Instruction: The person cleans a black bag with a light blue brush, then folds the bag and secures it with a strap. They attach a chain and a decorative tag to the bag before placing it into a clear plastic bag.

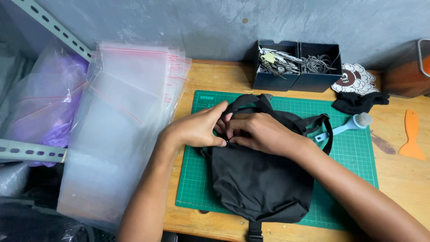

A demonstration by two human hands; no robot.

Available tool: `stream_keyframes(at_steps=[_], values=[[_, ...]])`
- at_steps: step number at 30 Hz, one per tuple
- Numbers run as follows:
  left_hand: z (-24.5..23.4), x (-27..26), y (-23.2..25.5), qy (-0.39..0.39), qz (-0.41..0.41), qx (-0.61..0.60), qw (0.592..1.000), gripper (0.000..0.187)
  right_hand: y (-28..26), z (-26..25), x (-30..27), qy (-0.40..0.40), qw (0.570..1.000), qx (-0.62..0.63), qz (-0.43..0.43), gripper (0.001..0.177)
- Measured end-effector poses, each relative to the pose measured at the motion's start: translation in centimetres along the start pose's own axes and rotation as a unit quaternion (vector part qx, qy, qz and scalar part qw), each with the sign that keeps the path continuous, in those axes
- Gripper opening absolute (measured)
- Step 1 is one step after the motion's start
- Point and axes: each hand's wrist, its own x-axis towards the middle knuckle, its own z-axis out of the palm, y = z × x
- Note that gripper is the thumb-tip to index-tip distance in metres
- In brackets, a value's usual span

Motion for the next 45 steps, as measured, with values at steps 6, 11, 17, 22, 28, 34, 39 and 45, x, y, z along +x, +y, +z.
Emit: stream_keyframes(at_steps=[6, 11, 17, 22, 28, 34, 39, 45], values=[[0.8, 1.7, -3.5, -0.001, 0.011, 0.033, 0.999, 0.097, -0.3, 0.3, -1.6, 0.059, 0.996, -0.043, -0.06, 0.006], [1.2, 1.8, -3.3, 0.004, 0.028, 0.05, 0.998, 0.095, 0.4, -0.3, -3.7, 0.074, 0.993, -0.074, -0.056, 0.009], [1.3, 1.9, -1.5, 0.011, 0.046, 0.02, 0.999, 0.086, -0.1, 0.4, -4.3, 0.095, 0.989, 0.092, 0.073, 0.009], [0.9, 1.3, 0.6, 0.015, 0.055, 0.008, 0.998, 0.048, 0.3, 1.2, -4.2, 0.1, 0.981, 0.119, 0.117, 0.012], [0.9, 0.9, 2.3, 0.001, 0.026, -0.003, 1.0, 0.041, -0.2, 0.7, -4.4, 0.091, 0.984, 0.086, 0.128, 0.013], [1.4, 1.3, 1.1, -0.002, 0.023, 0.033, 0.999, 0.05, -1.0, 0.2, -4.5, 0.078, 0.988, 0.043, 0.129, 0.009], [1.3, 1.3, 0.0, -0.016, 0.041, 0.053, 0.998, 0.077, -1.7, -0.6, -4.8, 0.089, 0.995, -0.04, 0.018, 0.009], [1.8, 2.0, -1.5, -0.021, 0.049, 0.03, 0.998, 0.067, 0.1, -1.8, -8.4, 0.071, 0.993, -0.083, 0.035, 0.019]])
